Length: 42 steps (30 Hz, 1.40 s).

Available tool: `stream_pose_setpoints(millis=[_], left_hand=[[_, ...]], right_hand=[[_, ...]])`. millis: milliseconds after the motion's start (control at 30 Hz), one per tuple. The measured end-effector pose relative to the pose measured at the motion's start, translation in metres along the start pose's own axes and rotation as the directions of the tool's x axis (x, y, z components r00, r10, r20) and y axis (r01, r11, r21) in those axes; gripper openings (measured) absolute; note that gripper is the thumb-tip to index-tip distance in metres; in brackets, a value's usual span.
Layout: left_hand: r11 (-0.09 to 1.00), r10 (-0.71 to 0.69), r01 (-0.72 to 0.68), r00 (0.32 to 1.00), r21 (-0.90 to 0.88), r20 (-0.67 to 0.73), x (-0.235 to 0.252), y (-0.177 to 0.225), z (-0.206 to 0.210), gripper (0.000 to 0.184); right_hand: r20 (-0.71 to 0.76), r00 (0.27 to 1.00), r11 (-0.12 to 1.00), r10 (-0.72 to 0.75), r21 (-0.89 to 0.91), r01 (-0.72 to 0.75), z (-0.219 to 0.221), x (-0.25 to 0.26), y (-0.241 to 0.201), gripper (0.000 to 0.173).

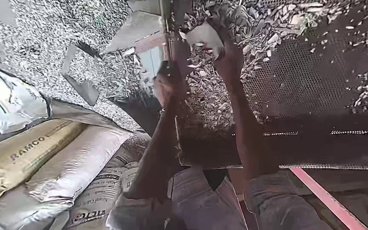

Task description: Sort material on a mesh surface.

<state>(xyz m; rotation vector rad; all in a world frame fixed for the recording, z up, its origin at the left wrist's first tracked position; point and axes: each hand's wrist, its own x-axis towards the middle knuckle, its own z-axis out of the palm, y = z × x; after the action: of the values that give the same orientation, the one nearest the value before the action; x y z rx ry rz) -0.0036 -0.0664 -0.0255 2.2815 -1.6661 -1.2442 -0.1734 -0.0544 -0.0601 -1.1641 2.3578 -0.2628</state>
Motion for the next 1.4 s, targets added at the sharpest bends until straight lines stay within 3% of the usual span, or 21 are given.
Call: stream_pose_setpoints(millis=[100,200,300,367,467,533,667,733,800,867,967,1033,1100,1200,1333,1400], left_hand=[[0.999,0.041,-0.042,0.999,-0.025,-0.029,0.013,-0.006,-0.002,0.047],[0.999,0.042,-0.042,0.999,-0.035,0.003,0.006,-0.002,0.007,0.047],[0.998,0.051,-0.052,0.998,-0.028,-0.038,0.017,-0.010,-0.003,0.051],[0.997,0.064,-0.065,0.998,-0.051,-0.015,0.012,-0.004,0.006,0.048],[0.999,0.034,-0.036,0.998,-0.031,-0.050,0.001,-0.007,0.000,0.051],[0.991,0.123,-0.127,0.988,-0.038,-0.095,0.012,-0.014,-0.001,0.055],[0.975,0.216,-0.208,0.970,0.078,-0.110,-0.012,0.004,0.008,0.064],[0.980,0.199,-0.199,0.971,0.012,-0.132,-0.028,0.008,0.002,0.071],[0.939,0.327,-0.339,0.932,-0.055,-0.159,-0.063,0.018,-0.013,0.066],[0.850,0.516,-0.526,0.845,-0.041,-0.140,-0.118,0.038,-0.037,0.048],[0.581,0.803,-0.814,0.566,0.030,-0.189,-0.199,0.070,-0.049,0.022],[0.431,0.892,-0.900,0.415,0.061,-0.180,-0.244,0.090,-0.053,0.017],[0.346,0.933,-0.936,0.337,0.068,-0.124,-0.279,0.110,-0.055,0.018],[0.343,0.938,-0.933,0.347,0.105,0.014,-0.317,0.139,-0.059,0.020],[0.447,0.846,-0.862,0.494,0.240,0.200,-0.351,0.160,-0.056,0.027],[0.450,0.825,-0.842,0.520,0.298,0.222,-0.362,0.162,-0.050,0.031]], right_hand=[[0.142,0.990,0.982,-0.008,0.187,-0.019,0.004,0.018,0.013,0.042],[0.115,0.990,0.883,0.083,0.451,-0.126,-0.003,0.010,0.055,0.041],[0.073,0.990,0.762,0.120,0.633,-0.139,-0.030,-0.017,0.066,0.035],[0.052,0.988,0.742,0.145,0.655,-0.143,-0.046,-0.056,0.072,0.031],[0.094,0.968,0.797,0.232,0.551,-0.245,-0.081,-0.120,0.063,0.035],[0.066,0.958,0.749,0.279,0.609,-0.261,-0.094,-0.133,0.056,0.028],[0.130,0.893,0.508,0.431,0.783,-0.359,-0.101,-0.188,0.063,0.035],[0.150,0.856,0.360,0.494,0.861,-0.358,-0.111,-0.208,0.067,0.035],[0.141,0.836,0.268,0.530,0.908,-0.323,-0.123,-0.230,0.072,0.037],[0.104,0.845,0.290,0.525,0.911,-0.292,-0.140,-0.249,0.075,0.042],[0.034,0.862,0.460,0.507,0.835,-0.303,-0.174,-0.271,0.083,0.035],[0.032,0.889,0.545,0.456,0.780,-0.308,-0.202,-0.286,0.082,0.035],[0.026,0.920,0.602,0.391,0.749,-0.278,-0.229,-0.304,0.080,0.038],[-0.011,0.945,0.636,0.326,0.742,-0.211,-0.259,-0.324,0.080,0.040],[-0.070,0.947,0.582,0.314,0.803,-0.133,-0.270,-0.341,0.087,0.037],[-0.083,0.941,0.561,0.327,0.818,-0.123,-0.268,-0.346,0.091,0.033]])
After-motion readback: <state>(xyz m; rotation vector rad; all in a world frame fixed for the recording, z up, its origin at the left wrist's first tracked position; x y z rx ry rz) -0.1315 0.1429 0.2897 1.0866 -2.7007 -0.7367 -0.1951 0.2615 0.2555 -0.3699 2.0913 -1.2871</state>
